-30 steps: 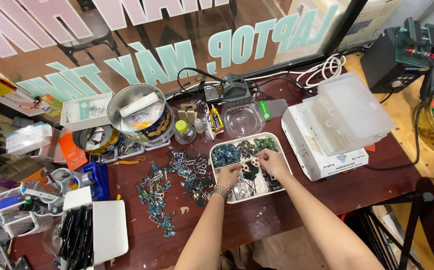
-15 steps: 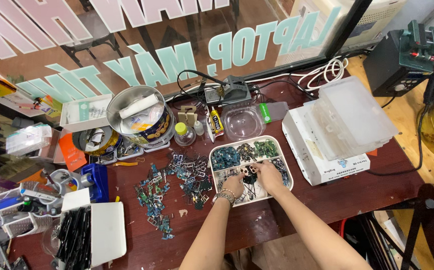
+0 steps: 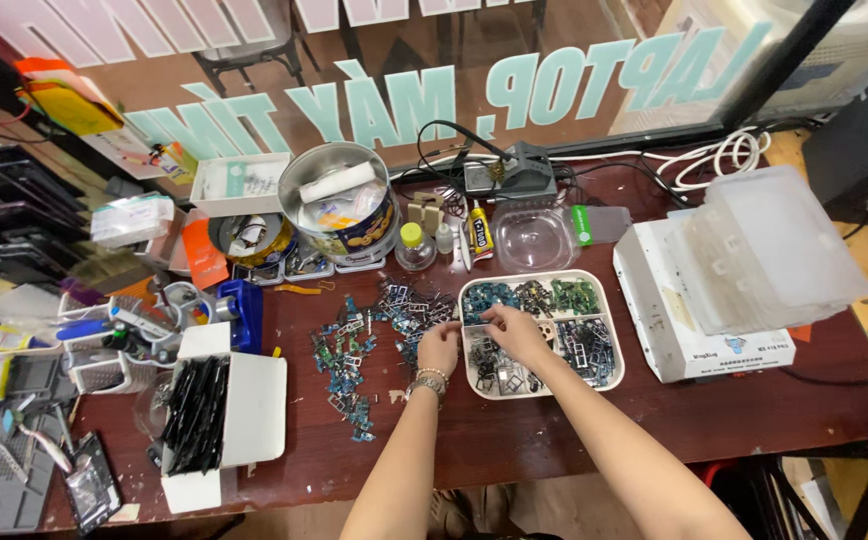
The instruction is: The person sorts small electronic components from a pile on a workbench into a compartmentalized tray. They pick up individual pieces, separate them, and place them into different sections of the tray. The workbench is cluttered with tools, containers, and other electronic parts.
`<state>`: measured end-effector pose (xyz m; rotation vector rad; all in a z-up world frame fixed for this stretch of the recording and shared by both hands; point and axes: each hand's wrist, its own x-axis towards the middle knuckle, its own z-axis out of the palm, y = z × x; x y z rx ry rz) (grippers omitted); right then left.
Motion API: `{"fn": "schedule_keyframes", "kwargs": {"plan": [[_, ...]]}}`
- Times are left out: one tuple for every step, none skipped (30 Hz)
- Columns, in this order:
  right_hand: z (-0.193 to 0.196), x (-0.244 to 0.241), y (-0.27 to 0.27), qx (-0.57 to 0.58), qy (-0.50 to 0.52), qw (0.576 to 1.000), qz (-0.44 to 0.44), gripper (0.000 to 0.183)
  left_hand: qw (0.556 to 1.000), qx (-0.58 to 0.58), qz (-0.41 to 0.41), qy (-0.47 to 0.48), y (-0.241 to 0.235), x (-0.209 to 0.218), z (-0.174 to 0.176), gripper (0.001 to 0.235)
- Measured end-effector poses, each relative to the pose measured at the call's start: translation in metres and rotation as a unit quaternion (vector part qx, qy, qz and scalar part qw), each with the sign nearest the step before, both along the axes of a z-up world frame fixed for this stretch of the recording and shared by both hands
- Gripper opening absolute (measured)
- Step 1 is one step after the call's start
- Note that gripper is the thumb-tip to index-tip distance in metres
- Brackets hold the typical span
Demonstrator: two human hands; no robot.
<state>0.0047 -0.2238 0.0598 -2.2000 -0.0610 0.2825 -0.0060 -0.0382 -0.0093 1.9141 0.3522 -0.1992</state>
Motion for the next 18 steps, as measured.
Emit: {"fn": "schedule_keyframes", "kwargs": {"plan": [[-0.001, 0.002, 0.007, -0.005, 0.000, 1.000, 0.007, 0.025, 0.999, 0.030, 0.023, -0.011, 0.014, 0.001, -0.001, 0.024], [-0.002, 0.003, 0.013, -0.010, 0.001, 1.000, 0.014, 0.025, 0.997, 0.061, 0.046, -0.021, 0.028, 0.000, -0.002, 0.024], [-0.004, 0.004, 0.020, -0.015, 0.002, 1.000, 0.021, 0.024, 0.993, 0.092, 0.069, -0.031, 0.041, -0.002, -0.004, 0.023], [-0.004, 0.005, 0.026, -0.016, -0.002, 0.999, 0.029, 0.025, 0.990, 0.108, 0.090, -0.017, 0.053, -0.003, -0.005, 0.023], [-0.005, 0.007, 0.033, -0.018, -0.006, 0.999, 0.037, 0.026, 0.986, 0.125, 0.111, -0.004, 0.064, -0.004, -0.005, 0.022], [-0.005, 0.007, 0.038, -0.019, -0.009, 0.999, 0.045, 0.026, 0.981, 0.140, 0.132, 0.011, 0.073, -0.006, -0.006, 0.022], [-0.005, 0.008, 0.045, -0.020, -0.015, 0.998, 0.059, 0.026, 0.980, 0.144, 0.139, 0.014, 0.078, -0.008, -0.008, 0.021], [-0.005, 0.010, 0.052, -0.021, -0.021, 0.997, 0.072, 0.025, 0.978, 0.148, 0.145, 0.018, 0.085, -0.011, -0.009, 0.021], [-0.005, 0.011, 0.060, -0.021, -0.027, 0.996, 0.085, 0.024, 0.977, 0.151, 0.151, 0.022, 0.091, -0.012, -0.010, 0.020], [-0.005, 0.011, 0.068, -0.034, -0.023, 0.995, 0.092, 0.024, 0.978, 0.149, 0.144, 0.032, 0.095, -0.015, -0.011, 0.020], [-0.005, 0.011, 0.076, -0.047, -0.019, 0.994, 0.100, 0.024, 0.979, 0.146, 0.137, 0.042, 0.097, -0.016, -0.013, 0.019], [-0.005, 0.013, 0.083, -0.060, -0.015, 0.992, 0.107, 0.024, 0.980, 0.142, 0.130, 0.051, 0.098, -0.016, -0.014, 0.019], [-0.004, 0.014, 0.090, -0.080, -0.025, 0.989, 0.124, 0.025, 0.981, 0.142, 0.124, 0.057, 0.098, -0.017, -0.016, 0.020], [-0.004, 0.016, 0.097, -0.100, -0.035, 0.985, 0.140, 0.026, 0.981, 0.141, 0.117, 0.062, 0.099, -0.017, -0.017, 0.021], [-0.004, 0.018, 0.103, -0.119, -0.045, 0.979, 0.156, 0.027, 0.982, 0.140, 0.110, 0.067, 0.099, -0.017, -0.018, 0.021], [-0.004, 0.020, 0.108, -0.134, -0.053, 0.975, 0.167, 0.028, 0.982, 0.139, 0.103, 0.072, 0.098, -0.017, -0.019, 0.022], [-0.004, 0.021, 0.112, -0.149, -0.061, 0.971, 0.177, 0.029, 0.983, 0.138, 0.097, 0.077, 0.097, -0.017, -0.019, 0.023], [-0.003, 0.022, 0.116, -0.163, -0.069, 0.966, 0.187, 0.030, 0.983, 0.137, 0.089, 0.082, 0.097, -0.016, -0.018, 0.024]]}}
